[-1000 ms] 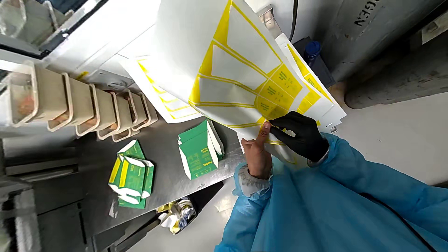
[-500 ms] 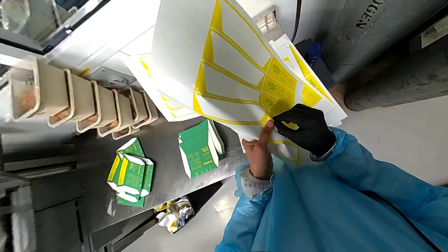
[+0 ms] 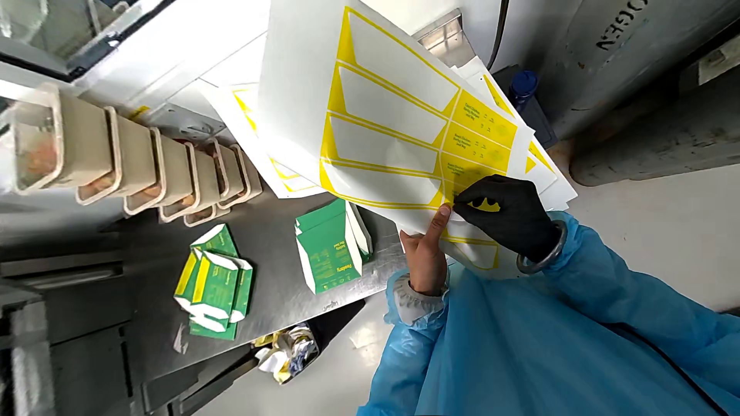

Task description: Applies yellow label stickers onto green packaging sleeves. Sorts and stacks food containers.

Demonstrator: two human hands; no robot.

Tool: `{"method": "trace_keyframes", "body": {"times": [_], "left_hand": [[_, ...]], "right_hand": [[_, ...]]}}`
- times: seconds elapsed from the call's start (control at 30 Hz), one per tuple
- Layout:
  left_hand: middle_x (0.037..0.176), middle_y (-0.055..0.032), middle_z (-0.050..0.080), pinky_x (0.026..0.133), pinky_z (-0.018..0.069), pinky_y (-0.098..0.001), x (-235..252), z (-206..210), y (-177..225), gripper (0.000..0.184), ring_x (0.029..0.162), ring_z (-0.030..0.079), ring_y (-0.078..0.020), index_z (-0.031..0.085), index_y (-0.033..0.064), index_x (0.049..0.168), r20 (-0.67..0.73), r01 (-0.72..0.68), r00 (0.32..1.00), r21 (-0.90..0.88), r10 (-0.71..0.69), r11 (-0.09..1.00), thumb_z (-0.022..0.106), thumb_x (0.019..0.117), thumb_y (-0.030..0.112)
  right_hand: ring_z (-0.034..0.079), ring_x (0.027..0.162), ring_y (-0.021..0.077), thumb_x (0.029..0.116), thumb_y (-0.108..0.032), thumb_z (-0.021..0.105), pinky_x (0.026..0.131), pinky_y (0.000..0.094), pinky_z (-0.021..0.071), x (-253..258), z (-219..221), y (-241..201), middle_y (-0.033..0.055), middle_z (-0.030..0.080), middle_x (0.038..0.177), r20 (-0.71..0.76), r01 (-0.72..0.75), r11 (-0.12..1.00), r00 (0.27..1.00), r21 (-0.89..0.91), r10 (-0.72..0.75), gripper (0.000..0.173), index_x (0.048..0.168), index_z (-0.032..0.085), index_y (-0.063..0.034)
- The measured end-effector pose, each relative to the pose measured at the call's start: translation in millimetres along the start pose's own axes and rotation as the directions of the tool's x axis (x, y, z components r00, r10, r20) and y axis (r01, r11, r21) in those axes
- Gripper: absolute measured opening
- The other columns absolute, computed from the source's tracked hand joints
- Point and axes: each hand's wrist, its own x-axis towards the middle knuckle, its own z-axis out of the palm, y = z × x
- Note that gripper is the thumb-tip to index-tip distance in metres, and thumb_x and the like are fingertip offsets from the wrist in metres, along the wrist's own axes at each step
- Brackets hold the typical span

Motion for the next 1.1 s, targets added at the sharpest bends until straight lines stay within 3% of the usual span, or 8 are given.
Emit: {"method": "trace_keyframes", "body": {"times": [0.17, 0.27, 0.47, 0.63, 0.8, 0.93, 1.0, 1.1], "left_hand": [[0.11, -0.0133, 0.072, 0.086, 0.0627, -0.044, 14.0, -6.6, -10.6, 0.043, 0.096, 0.073, -0.0234, 0.057, 0.0066, 0.129, 0.016, 0.057, 0.998, -0.097, -0.056, 0.994, 0.077, 0.0906, 0.008], [0.111, -0.0124, 0.072, 0.087, 0.0625, -0.0438, 18.6, -8.1, -13.9, 0.042, 0.096, 0.074, -0.0231, 0.057, 0.0079, 0.13, 0.04, 0.116, 0.993, -0.122, -0.112, 0.986, 0.076, 0.0926, 0.011], [0.12, -0.0097, 0.07, 0.091, 0.0607, -0.0448, 26.1, -4.0, -26.7, 0.048, 0.106, 0.071, -0.0227, 0.057, 0.0156, 0.136, 0.005, 0.145, 0.989, -0.127, -0.145, 0.981, 0.077, 0.0933, 0.021], [0.122, -0.0093, 0.069, 0.095, 0.0591, -0.0451, 41.2, 21.4, -56.7, 0.044, 0.11, 0.069, -0.0223, 0.057, 0.011, 0.135, -0.22, 0.155, 0.954, -0.224, -0.205, 0.962, 0.072, 0.0969, 0.026], [0.123, -0.0147, 0.067, 0.093, 0.059, -0.0476, 57.8, 54.8, -117.4, 0.057, 0.11, 0.068, -0.0258, 0.053, 0.0049, 0.139, -0.447, 0.264, 0.842, -0.148, -0.303, 0.953, 0.076, 0.0945, 0.032], [0.13, -0.0186, 0.063, 0.099, 0.0559, -0.0471, 67.9, 62.2, -126.6, 0.064, 0.117, 0.065, -0.0272, 0.047, 0.0011, 0.143, -0.491, 0.354, 0.789, -0.127, -0.369, 0.927, 0.074, 0.096, 0.034], [0.139, -0.0169, 0.059, 0.103, 0.0523, -0.0472, 48.6, 44.3, -104.5, 0.069, 0.125, 0.06, -0.0288, 0.047, 0.0057, 0.146, -0.308, 0.525, 0.791, -0.099, -0.528, 0.845, 0.071, 0.0961, 0.046], [0.142, -0.0219, 0.055, 0.102, 0.0508, -0.0432, 14.2, 10.5, -60.2, 0.054, 0.125, 0.059, -0.031, 0.044, 0.0, 0.147, -0.122, 0.725, 0.676, -0.06, -0.726, 0.686, 0.052, 0.1075, 0.036]], "right_hand": [[0.059, 0.064, 0.0035, 0.0904, -0.016, 0.074, 0.055, 0.021, 0.0484, 5.9, 0.0, 7.8, -0.0042, 0.069, 0.078, 0.095, -0.15, 0.983, 0.986, 0.104, 0.14, 0.005, 0.089, 0.077, -0.0122], [0.062, 0.066, 0.0055, 0.0933, -0.015, 0.071, 0.058, 0.0224, 0.052, 4.9, 5.3, 18.6, -0.0011, 0.069, 0.078, 0.101, -0.246, 0.947, 0.968, 0.206, 0.23, 0.007, 0.092, 0.074, -0.0083], [0.059, 0.066, 0.0047, 0.099, -0.016, 0.063, 0.059, 0.0215, 0.0501, -8.4, 15.8, 33.4, -0.0027, 0.067, 0.077, -0.196, -0.369, 0.856, 0.867, 0.363, 0.457, 0.013, 0.097, 0.073, -0.0082], [0.057, 0.066, 0.0057, 0.1074, -0.02, 0.046, 0.062, 0.0246, 0.0517, -28.9, -28.3, 70.5, 0.0001, 0.067, 0.086, -0.474, -0.518, 0.766, 0.603, 0.38, 0.642, 0.03, 0.111, 0.07, -0.0029], [0.058, 0.073, 0.0065, 0.1042, -0.035, 0.057, 0.066, 0.0276, 0.0508, -34.8, -120.2, 115.8, -0.0037, 0.063, 0.088, -0.677, -0.535, 0.682, 0.25, 0.499, 0.692, 0.027, 0.114, 0.067, -0.012], [0.062, 0.075, 0.0062, 0.1019, -0.026, 0.061, 0.068, 0.027, 0.0541, -18.8, -148.3, 101.2, -0.0042, 0.064, 0.088, -0.807, -0.453, 0.827, 0.318, 0.331, 0.497, 0.02, 0.109, 0.067, -0.009], [0.063, 0.077, 0.0045, 0.1009, -0.021, 0.062, 0.07, 0.0245, 0.0552, -6.4, -140.9, 86.4, -0.0054, 0.065, 0.088, -0.816, -0.387, 0.89, 0.416, 0.24, 0.401, 0.013, 0.105, 0.066, -0.0086], [0.065, 0.082, 0.0046, 0.0988, -0.014, 0.064, 0.076, 0.0259, 0.0574, 7.7, -107.6, 60.7, -0.0042, 0.068, 0.091, -0.757, -0.291, 0.954, 0.608, 0.066, 0.238, 0.01, 0.103, 0.066, -0.0056]]}}
